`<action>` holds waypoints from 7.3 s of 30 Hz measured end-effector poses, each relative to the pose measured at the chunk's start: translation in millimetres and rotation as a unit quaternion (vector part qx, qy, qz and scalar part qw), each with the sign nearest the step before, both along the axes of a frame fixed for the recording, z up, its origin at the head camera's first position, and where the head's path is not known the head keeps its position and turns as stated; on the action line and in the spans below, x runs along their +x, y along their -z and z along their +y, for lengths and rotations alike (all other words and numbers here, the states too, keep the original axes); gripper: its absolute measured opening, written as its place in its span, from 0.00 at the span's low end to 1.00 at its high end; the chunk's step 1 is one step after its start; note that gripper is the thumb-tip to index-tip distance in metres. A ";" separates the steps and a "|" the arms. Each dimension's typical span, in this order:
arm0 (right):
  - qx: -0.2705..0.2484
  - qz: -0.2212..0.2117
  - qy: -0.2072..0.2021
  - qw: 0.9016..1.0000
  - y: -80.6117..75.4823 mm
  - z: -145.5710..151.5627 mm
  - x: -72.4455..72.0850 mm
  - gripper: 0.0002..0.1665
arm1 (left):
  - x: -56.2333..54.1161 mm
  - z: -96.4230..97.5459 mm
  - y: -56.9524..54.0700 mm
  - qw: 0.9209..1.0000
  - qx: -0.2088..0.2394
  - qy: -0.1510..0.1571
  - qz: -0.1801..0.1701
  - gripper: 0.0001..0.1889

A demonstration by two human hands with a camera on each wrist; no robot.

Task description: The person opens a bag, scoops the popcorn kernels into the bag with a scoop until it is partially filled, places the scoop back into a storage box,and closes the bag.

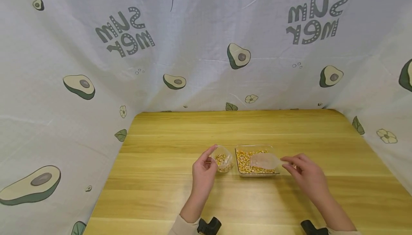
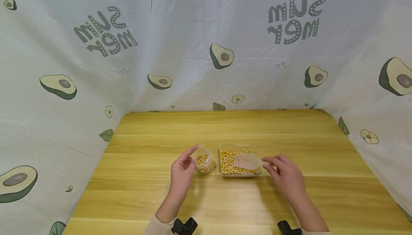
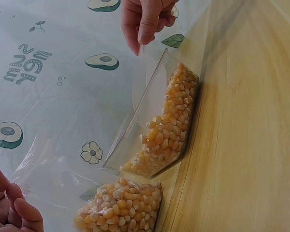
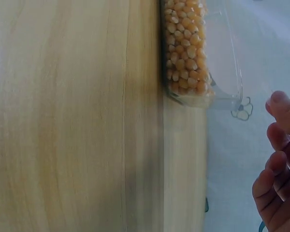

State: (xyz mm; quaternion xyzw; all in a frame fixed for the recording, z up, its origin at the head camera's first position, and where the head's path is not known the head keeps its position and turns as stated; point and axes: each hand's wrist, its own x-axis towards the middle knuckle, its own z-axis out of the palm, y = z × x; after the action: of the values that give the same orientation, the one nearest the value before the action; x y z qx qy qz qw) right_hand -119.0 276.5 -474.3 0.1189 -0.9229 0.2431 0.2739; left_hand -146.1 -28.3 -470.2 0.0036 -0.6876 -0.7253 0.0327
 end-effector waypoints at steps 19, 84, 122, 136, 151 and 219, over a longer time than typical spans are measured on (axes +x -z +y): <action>-0.004 -0.049 0.008 0.999 5.8 -8.7 -3.9 0.14 | 0.5 -0.1 -2.9 1.000 0.004 -0.005 -0.001 0.24; -0.279 -0.168 0.048 0.944 39.0 -9.0 -10.3 0.14 | 1.5 -0.6 -0.4 1.000 0.010 -0.008 0.000 0.25; -0.285 -0.151 0.041 0.946 26.2 -5.3 -12.2 0.13 | -0.5 -3.1 2.0 1.000 -0.004 -0.003 0.000 0.24; -0.303 -0.146 0.008 0.942 5.0 -10.4 -12.6 0.13 | -0.4 -3.2 1.7 1.000 -0.014 -0.005 -0.002 0.24; -0.317 -0.124 -0.033 0.940 -14.1 -24.7 -12.7 0.12 | 0.4 -3.2 2.8 1.000 -0.015 0.002 0.005 0.27; -0.139 -0.012 -0.097 0.986 -49.6 -66.6 -24.1 0.17 | -0.3 -3.0 0.1 0.999 -0.006 0.026 -0.018 0.29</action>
State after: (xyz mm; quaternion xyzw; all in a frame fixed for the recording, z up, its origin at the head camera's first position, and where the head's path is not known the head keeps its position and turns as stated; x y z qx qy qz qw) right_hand -143.2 209.9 -424.8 0.1653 -0.8674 0.3957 0.2523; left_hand -146.4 -31.3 -470.3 -0.0009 -0.6926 -0.7213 0.0015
